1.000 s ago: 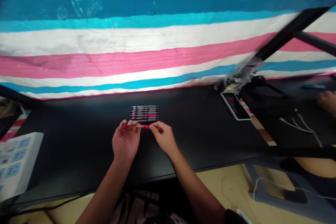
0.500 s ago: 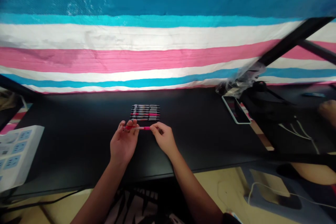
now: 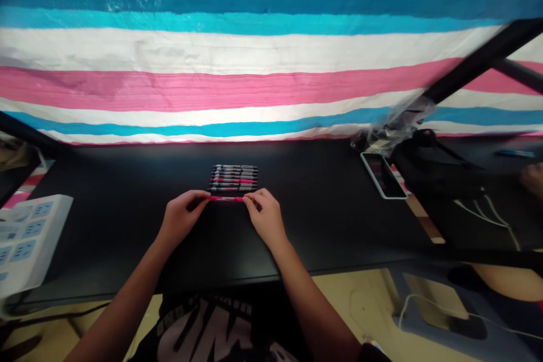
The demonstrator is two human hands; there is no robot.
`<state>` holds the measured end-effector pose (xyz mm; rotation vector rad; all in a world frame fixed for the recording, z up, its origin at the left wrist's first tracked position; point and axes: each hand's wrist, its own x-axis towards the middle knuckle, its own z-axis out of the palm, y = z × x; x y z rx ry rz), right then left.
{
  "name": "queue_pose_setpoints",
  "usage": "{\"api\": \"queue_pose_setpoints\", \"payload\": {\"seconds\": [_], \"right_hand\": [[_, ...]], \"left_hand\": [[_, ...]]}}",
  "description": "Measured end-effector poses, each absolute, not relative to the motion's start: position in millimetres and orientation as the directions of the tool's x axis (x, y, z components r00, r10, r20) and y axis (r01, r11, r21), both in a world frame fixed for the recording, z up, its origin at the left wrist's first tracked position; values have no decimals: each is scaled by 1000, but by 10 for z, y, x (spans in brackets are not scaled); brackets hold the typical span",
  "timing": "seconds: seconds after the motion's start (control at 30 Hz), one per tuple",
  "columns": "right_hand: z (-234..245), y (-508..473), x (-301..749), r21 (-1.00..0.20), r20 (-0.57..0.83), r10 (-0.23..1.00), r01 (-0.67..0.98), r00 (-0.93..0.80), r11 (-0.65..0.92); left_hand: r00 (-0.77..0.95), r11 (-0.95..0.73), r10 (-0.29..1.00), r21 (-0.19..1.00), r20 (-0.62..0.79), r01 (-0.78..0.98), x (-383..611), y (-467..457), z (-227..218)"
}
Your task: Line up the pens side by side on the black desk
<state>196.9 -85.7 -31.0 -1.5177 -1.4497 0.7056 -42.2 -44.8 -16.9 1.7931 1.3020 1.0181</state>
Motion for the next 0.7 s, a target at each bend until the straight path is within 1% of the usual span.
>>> {"api": "queue_pose_setpoints", "payload": {"seconds": [0.07, 0.13, 0.23, 0.3, 0.4, 0.47, 0.5, 0.53, 0.57, 0.6, 0.63, 0.7], "right_hand": [[-329, -824, 1996, -860, 175, 975, 504, 139, 82], [-356, -808, 2009, -837, 168, 977, 543, 134, 69], [-391, -803, 1967, -799, 196, 969, 598, 154, 66], [-401, -802, 1919, -788, 218, 959, 612, 180, 65], [-406, -797, 1988, -783, 237, 949, 620, 207, 60], [-413, -791, 2257, -754, 263, 937, 655, 230, 51], [-420, -786, 2475, -724, 298, 914, 690, 273, 30], [-428, -780, 2743, -677, 341, 877, 736, 337, -20], [-435, -775, 3051, -616, 383, 824, 780, 417, -108], [-438, -772, 3383, -548, 397, 774, 804, 494, -232], [-436, -773, 3722, -481, 386, 721, 792, 575, -375], [-405, -780, 4357, -368, 311, 614, 688, 725, -625]], "left_hand": [[183, -298, 953, 853, 241, 429, -391, -388, -192], [143, -294, 955, 881, 259, 370, -351, -361, -223], [76, -230, 973, 950, 218, 211, -312, -355, -263], [55, -208, 978, 964, 202, 168, -306, -355, -280], [68, -234, 972, 945, 225, 226, -316, -345, -296], [63, -251, 968, 929, 243, 271, -325, -337, -304], [62, -259, 966, 918, 253, 299, -327, -334, -306], [66, -273, 962, 901, 267, 336, -327, -333, -307], [80, -295, 955, 875, 287, 384, -323, -332, -307], [103, -325, 944, 838, 312, 439, -315, -331, -304], [132, -360, 931, 791, 342, 494, -302, -331, -300], [199, -430, 899, 695, 390, 577, -263, -325, -290]]}}
